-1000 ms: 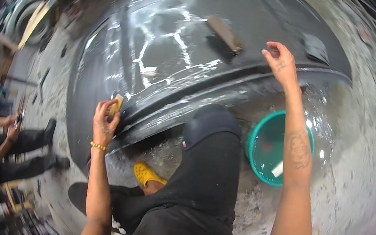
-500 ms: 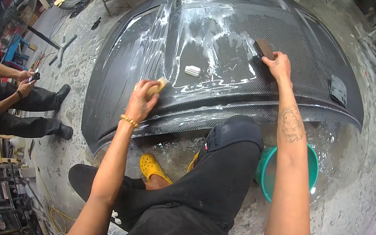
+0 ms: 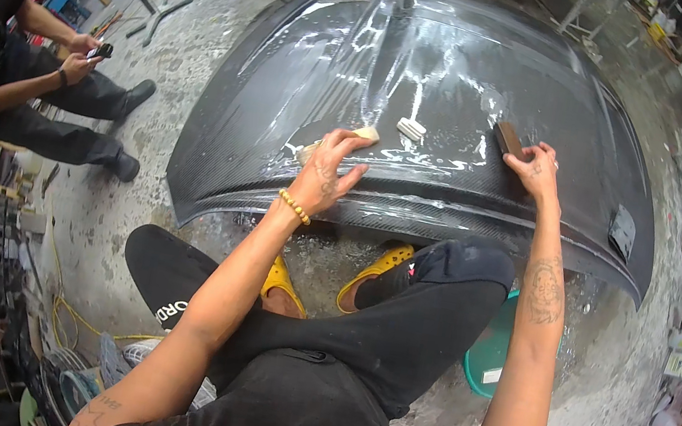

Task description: The recorder is wet sanding a carbon fiber hood using a sanding block and sandpaper.

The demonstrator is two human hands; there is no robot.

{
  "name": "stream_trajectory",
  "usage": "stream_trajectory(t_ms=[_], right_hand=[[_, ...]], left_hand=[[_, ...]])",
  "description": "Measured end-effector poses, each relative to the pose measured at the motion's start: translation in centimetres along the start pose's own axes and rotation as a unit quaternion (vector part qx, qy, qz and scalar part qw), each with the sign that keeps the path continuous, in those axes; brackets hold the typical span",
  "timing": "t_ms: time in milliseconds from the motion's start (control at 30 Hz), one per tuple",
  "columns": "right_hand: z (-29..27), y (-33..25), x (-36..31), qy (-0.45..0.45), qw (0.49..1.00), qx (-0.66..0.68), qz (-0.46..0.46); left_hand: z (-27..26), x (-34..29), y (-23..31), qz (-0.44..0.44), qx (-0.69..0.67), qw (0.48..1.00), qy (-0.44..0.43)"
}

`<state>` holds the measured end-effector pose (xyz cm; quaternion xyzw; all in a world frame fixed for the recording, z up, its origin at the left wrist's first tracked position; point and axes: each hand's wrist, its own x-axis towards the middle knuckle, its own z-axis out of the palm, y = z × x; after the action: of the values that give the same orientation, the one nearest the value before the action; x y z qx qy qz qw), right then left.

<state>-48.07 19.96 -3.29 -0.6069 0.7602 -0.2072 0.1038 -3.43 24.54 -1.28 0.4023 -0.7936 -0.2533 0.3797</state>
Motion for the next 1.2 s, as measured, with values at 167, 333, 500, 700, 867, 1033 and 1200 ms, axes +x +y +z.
stream_trajectory(t_ms=[167,333,500,700,867,1033,1200], right_hand=[[-0.4,-4.4,-1.1,0.016,0.999,0.034,-0.037],[-5.2,-13.9,-2.2,-0.093,0.972,0.212,-0.038],[-3.3,-21.1,-6.3,-0.177,0.900,0.397,-0.014],[3.2,-21.0,-7.0,-0.049,0.991,0.116,-0.052],[-0.6,-13.6,0.1,-0.037,0.997,-0.045,0.048],[3.0,-8.4,2.3,-0.060,0.993,-0.094,0.024],[4.1,-8.5,1.1,0.010,0.999,-0.037,0.029]], left_hand=[[-0.8,-2.7,-4.6,-0.078,0.161,0.984,0.010],[-0.4,-2.3,-5.2,-0.117,0.135,0.984,0.013],[-1.5,-3.7,-3.8,-0.211,-0.304,0.925,0.082],[-4.2,-6.4,-1.8,-0.304,-0.519,0.786,0.142],[-7.3,-10.7,-2.7,-0.330,-0.457,0.816,0.129],[-5.4,-12.2,-4.5,-0.356,-0.394,0.841,0.105],[-6.0,-13.6,-3.4,-0.336,-0.429,0.828,0.135]])
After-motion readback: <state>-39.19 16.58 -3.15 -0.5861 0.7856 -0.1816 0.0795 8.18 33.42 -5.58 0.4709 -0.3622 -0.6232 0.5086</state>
